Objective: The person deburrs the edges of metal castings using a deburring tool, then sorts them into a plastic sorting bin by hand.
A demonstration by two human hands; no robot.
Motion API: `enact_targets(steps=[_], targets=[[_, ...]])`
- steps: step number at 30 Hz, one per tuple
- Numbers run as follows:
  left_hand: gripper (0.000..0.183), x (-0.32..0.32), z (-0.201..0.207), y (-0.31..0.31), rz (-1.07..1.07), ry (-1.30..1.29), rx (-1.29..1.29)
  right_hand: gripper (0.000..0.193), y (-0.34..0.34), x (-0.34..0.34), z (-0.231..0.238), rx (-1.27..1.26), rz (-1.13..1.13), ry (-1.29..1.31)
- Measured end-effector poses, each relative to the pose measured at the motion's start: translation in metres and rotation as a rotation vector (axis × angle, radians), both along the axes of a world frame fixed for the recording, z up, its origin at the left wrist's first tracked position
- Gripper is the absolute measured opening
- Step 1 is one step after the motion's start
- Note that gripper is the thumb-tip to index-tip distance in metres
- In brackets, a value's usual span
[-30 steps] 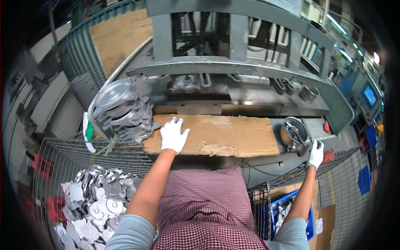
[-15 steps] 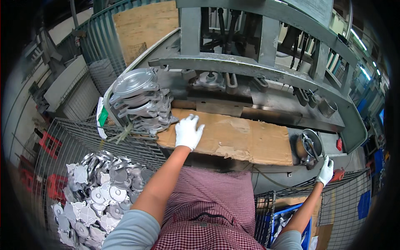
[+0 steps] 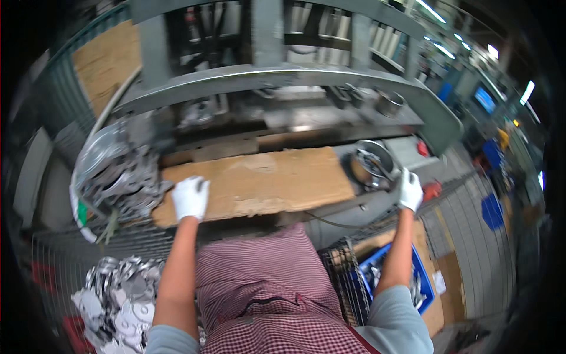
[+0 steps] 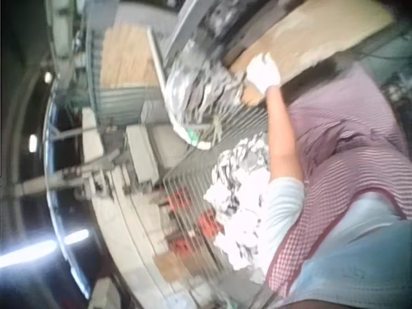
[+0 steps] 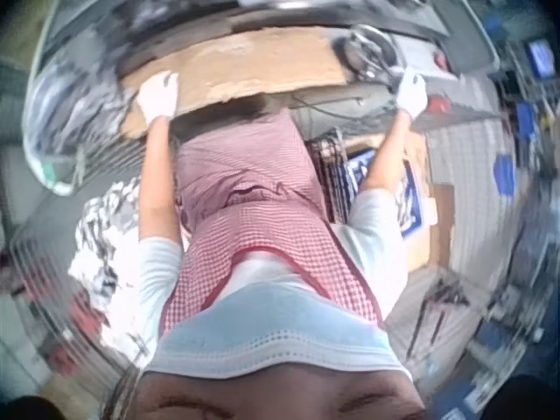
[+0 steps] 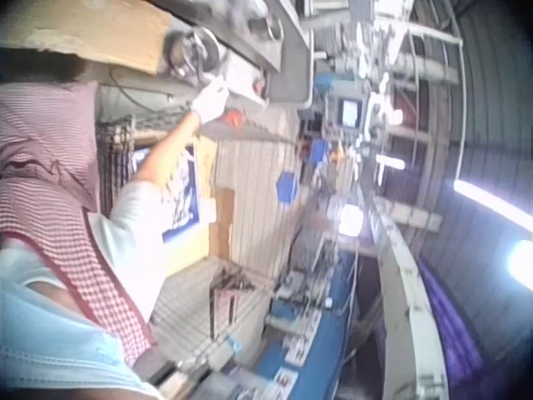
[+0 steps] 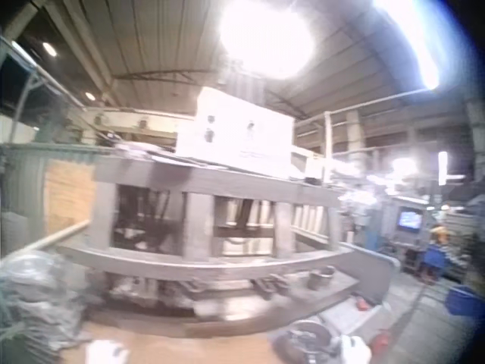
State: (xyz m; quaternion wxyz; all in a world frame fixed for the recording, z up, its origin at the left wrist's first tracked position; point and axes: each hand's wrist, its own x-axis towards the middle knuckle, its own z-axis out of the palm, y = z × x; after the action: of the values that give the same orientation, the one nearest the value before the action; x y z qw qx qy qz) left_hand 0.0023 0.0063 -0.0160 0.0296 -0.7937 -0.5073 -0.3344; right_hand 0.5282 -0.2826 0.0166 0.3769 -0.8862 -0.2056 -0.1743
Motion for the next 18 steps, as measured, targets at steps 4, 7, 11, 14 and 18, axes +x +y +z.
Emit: enact_targets(steps=[4,7,11,14,18], targets=[[0.022,-0.001,-0.001,0.003,-0.014,-0.006,0.015,0.079,0.007,-0.032,0.031,-0.242,0.202,-0.034],[0.021,-0.001,-0.001,0.003,-0.011,-0.012,0.034,0.055,0.02,-0.053,0.041,-0.456,0.298,-0.113],[0.02,-0.001,0.0,0.002,-0.04,-0.049,0.053,0.038,0.024,-0.058,0.059,-0.261,0.227,-0.039],[0.02,-0.001,0.002,0.001,-0.046,-0.036,0.077,0.039,0.018,-0.062,0.068,-0.31,0.237,0.041],[0.02,0.0,0.002,0.002,-0.033,-0.035,0.071,0.038,0.022,-0.066,0.065,-0.227,0.253,0.023]])
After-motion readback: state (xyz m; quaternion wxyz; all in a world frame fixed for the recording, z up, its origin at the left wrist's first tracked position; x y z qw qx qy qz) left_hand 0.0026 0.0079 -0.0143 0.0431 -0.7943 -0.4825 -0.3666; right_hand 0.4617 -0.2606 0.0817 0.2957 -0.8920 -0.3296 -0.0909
